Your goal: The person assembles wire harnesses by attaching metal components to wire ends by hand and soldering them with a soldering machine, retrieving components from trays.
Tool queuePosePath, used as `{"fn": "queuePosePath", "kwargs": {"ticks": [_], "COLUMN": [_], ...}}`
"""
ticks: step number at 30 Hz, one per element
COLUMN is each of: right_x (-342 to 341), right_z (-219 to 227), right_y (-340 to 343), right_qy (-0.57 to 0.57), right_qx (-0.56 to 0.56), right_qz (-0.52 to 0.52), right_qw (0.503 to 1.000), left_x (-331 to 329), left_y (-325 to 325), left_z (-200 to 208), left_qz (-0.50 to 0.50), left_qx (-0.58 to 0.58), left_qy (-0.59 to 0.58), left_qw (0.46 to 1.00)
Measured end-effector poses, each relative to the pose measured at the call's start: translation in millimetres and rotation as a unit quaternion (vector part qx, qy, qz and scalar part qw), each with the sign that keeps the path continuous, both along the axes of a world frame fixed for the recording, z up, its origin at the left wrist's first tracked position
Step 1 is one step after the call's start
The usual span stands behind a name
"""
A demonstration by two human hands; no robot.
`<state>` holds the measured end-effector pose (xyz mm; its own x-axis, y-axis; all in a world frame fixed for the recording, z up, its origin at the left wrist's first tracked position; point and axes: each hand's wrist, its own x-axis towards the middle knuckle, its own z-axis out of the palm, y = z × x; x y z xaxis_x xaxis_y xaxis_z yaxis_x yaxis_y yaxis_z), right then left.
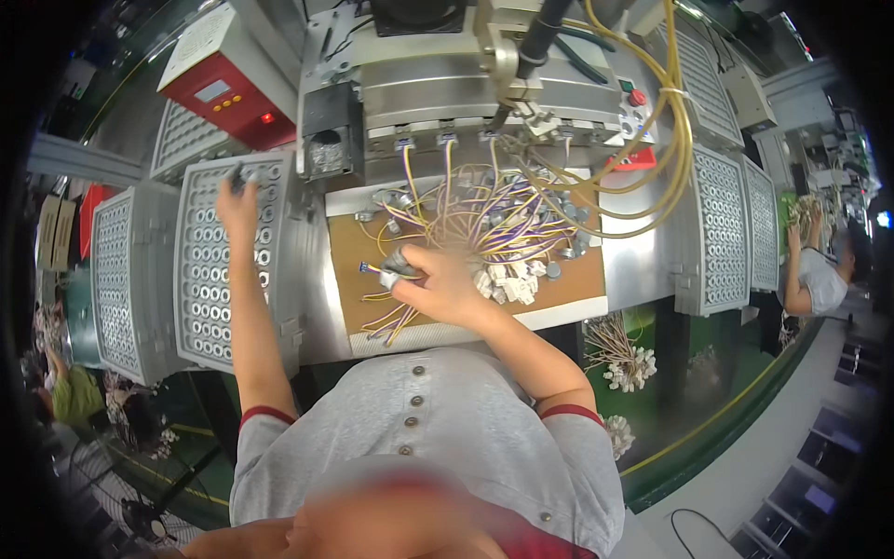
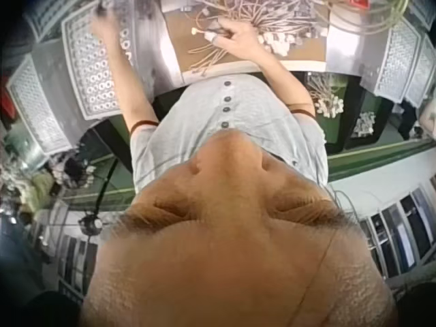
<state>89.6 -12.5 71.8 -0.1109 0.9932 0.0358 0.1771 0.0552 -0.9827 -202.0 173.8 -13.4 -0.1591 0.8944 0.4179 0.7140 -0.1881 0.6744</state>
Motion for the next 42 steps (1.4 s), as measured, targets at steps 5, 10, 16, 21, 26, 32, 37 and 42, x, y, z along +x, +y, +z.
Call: {"fn": "queuePosePath", "kwargs": {"ticks": [5, 10, 16, 21, 26, 32, 37, 42], "right_x": [2, 4, 13, 10, 13, 10, 6, 18], "right_z": [1, -4, -12, -10, -2, 6, 1, 7], "right_y": [15, 12, 7, 5, 5, 8, 6, 11], "right_qy": [-0.057, -0.04, -0.024, 0.02, -0.004, -0.043, -0.008, 0.004], "right_qx": [0.075, 0.07, 0.029, 0.024, 0.046, 0.065, 0.052, 0.043], "right_qz": [-0.02, -0.039, -0.029, -0.039, -0.035, -0.003, -0.034, -0.037], "right_qw": [0.995, 0.996, 0.999, 0.999, 0.998, 0.997, 0.998, 0.998], "left_x": [66, 121, 129, 129, 133, 138, 137, 144], "left_y": [-98, -153, -159, -163, -164, -161, -158, -163], "left_z": [59, 72, 87, 83, 84, 85, 72, 87], "left_qz": [-0.191, -0.283, -0.295, -0.324, -0.352, -0.355, -0.304, -0.321], "left_qx": [-0.219, -0.259, -0.299, -0.295, -0.286, -0.237, -0.334, -0.353], "left_qy": [-0.503, -0.489, -0.511, -0.5, -0.508, -0.441, -0.548, -0.525], "left_qw": [0.814, 0.784, 0.75, 0.747, 0.732, 0.79, 0.704, 0.705]}}
